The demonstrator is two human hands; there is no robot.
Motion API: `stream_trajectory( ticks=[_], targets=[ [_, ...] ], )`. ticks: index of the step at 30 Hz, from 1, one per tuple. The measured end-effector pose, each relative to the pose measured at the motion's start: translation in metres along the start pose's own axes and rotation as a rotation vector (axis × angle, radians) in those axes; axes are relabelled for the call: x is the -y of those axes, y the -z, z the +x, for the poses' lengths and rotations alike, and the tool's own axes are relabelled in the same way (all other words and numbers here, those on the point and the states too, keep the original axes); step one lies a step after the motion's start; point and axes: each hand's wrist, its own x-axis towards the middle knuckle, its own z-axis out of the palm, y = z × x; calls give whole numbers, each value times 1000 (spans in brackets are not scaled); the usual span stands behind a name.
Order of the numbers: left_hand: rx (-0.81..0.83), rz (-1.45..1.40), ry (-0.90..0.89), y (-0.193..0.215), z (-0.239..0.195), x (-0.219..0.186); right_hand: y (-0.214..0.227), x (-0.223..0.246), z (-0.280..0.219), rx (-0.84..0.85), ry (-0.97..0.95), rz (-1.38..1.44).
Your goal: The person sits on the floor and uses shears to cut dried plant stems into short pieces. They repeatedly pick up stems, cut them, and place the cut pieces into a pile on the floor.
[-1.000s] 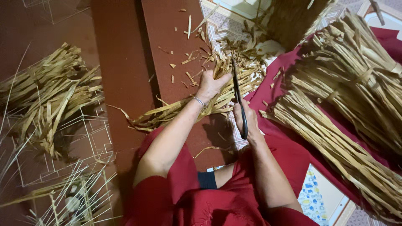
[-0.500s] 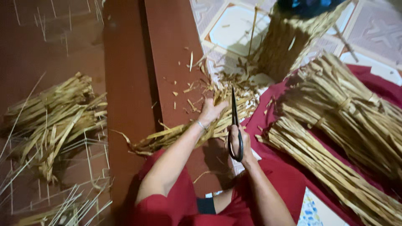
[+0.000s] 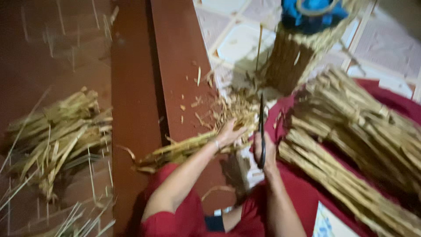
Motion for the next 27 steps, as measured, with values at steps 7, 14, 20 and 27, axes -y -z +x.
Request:
stream_trajectory(
  ticks=[7, 14, 20, 27],
  targets=[
    [-16, -63, -95, -44, 16, 54, 36, -15, 8, -127, 119, 95],
    [144, 158, 172, -75, 4, 54, 45, 8, 10, -136, 29, 380],
    [198, 334, 270, -102, 6, 56, 44, 19, 6, -87, 62, 231],
    [93, -74, 327, 4, 19, 8, 29, 8, 4, 9, -44, 237]
  ],
)
